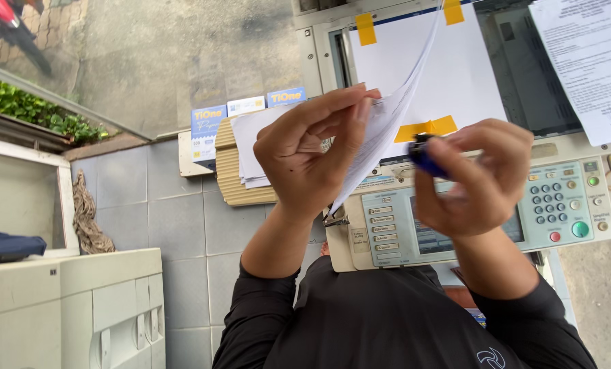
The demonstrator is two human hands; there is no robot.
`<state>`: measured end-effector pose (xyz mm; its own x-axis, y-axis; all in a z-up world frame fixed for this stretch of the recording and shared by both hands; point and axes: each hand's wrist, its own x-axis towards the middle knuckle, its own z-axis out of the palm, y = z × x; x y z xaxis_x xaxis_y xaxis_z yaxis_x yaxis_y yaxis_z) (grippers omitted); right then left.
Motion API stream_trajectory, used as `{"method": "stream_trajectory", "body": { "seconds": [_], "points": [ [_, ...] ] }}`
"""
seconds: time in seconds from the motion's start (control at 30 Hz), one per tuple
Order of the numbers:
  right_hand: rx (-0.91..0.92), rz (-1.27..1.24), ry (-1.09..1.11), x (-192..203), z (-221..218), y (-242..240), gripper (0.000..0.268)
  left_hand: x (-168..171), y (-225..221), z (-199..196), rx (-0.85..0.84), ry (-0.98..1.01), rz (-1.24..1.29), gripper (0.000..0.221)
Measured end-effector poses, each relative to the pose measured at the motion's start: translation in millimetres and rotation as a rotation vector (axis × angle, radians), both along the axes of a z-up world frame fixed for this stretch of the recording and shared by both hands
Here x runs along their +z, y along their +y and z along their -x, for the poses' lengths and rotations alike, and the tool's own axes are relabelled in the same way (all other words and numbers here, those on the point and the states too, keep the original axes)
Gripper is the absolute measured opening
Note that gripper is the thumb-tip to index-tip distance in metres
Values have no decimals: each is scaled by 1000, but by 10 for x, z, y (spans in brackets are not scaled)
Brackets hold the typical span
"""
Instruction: The person staples printed documents together using a handheld stapler, then places them on a photocopier glass and presses buttons to copy them. The person repeats this process for multiple sheets, occasionally interacting with another person who hands over a phone.
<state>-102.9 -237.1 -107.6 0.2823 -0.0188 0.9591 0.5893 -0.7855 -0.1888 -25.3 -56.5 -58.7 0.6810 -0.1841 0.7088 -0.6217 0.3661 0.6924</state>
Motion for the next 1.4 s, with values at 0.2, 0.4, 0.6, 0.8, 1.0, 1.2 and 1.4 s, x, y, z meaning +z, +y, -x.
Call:
{"method": "stream_trajectory", "body": {
  "seconds": [0.2, 0.4, 0.6, 0.8, 1.0, 1.2, 1.4],
  "points": [
    [-466, -213, 546, -657, 713, -1391, 38, 26, 117, -330, -146, 98, -171, 10],
    [-1006, -158, 740, -1526, 1565, -2418, 37, 216, 287, -490, -131, 38, -443, 8],
    [-1068, -299, 834, -2023, 1750, -2624, 41, 202, 214, -482, -109, -13, -498, 7],
    [-1268, -66, 756, -1891, 1383, -2538, 45, 5, 69, -401, -197, 65, -448, 14],
    [-570, -327, 539, -598, 889, -1632, 25, 36, -105, -219, -268, 68, -397, 16],
    [22, 150, 320, 628, 344, -502, 21, 171, -174, 10, -256, 32, -456, 20],
    [82, 264, 318, 1097, 95, -222, 21, 317, -92, 73, -196, -12, -452, 20]
  ]
}}
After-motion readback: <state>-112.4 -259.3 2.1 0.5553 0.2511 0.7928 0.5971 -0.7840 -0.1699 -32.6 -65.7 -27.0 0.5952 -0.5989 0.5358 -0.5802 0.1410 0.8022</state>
